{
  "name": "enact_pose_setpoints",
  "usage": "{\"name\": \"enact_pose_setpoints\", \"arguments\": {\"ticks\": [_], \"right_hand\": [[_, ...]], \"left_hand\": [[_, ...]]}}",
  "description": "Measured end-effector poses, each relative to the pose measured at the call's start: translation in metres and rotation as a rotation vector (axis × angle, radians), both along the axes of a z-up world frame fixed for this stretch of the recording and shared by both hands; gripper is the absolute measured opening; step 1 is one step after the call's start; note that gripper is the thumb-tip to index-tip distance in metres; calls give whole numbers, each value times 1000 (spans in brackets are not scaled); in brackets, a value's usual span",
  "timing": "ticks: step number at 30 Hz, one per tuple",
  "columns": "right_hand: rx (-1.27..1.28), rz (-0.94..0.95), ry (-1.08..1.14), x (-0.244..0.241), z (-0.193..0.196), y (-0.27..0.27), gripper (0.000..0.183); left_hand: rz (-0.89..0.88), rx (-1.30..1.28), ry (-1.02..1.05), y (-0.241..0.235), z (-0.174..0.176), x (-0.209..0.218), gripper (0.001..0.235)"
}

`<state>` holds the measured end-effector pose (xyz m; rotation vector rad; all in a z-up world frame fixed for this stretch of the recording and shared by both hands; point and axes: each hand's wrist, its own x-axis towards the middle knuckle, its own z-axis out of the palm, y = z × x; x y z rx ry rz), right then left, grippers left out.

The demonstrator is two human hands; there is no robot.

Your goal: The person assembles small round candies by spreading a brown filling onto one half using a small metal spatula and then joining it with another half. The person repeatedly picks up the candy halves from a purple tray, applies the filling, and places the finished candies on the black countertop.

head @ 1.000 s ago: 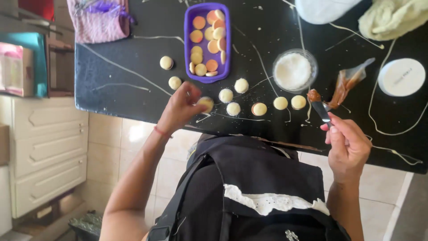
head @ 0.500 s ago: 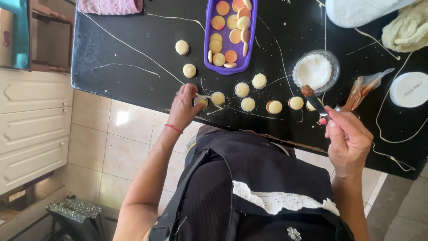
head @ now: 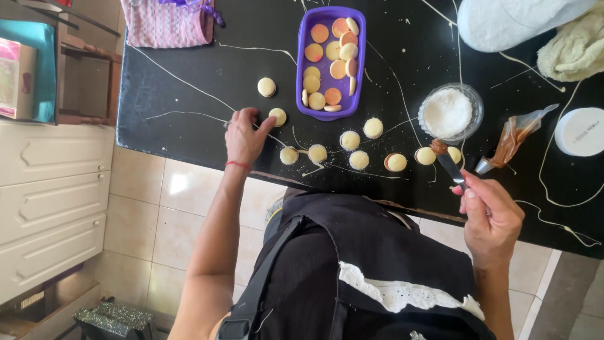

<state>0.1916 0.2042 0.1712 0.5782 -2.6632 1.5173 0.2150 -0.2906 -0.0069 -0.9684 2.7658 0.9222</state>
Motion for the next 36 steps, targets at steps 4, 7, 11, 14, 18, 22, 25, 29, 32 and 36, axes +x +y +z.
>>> {"name": "enact_pose_setpoints", "arguments": {"ticks": [4,7,11,14,18,22,25,29,32,36], "right_hand": [[-1,40,-2,-1,0,-5,29],[27,70,12,-3,-1,-10,29],[16,97,3,-3,-6,-13,30],[-46,122,15,-6,-22,-15,30],[-107,175,54,-11,-14,-45,24],[-125,199,87,-19,-5,-64,25],[-161,211,121,-25,-5,-69,27],[-255,199,165,-25,-1,-76,26],[-321,192,165,-26,-4,-76,26],[-378,193,161,-28,-10,-70,27]], "left_hand": [[-32,-39,-27,11,-11,-16,55],[-39,18,-58,16,-12,-21,47],[-79,77,79,20,-3,-18,36],[-18,428,240,28,14,-12,41],[76,1404,425,57,52,-1,45],[-18,1828,385,102,86,-1,50],[-83,1961,350,128,88,-4,52],[-139,2120,310,154,113,-8,56],[-162,2195,259,165,134,-13,55],[-182,2290,200,173,132,-13,54]]}}
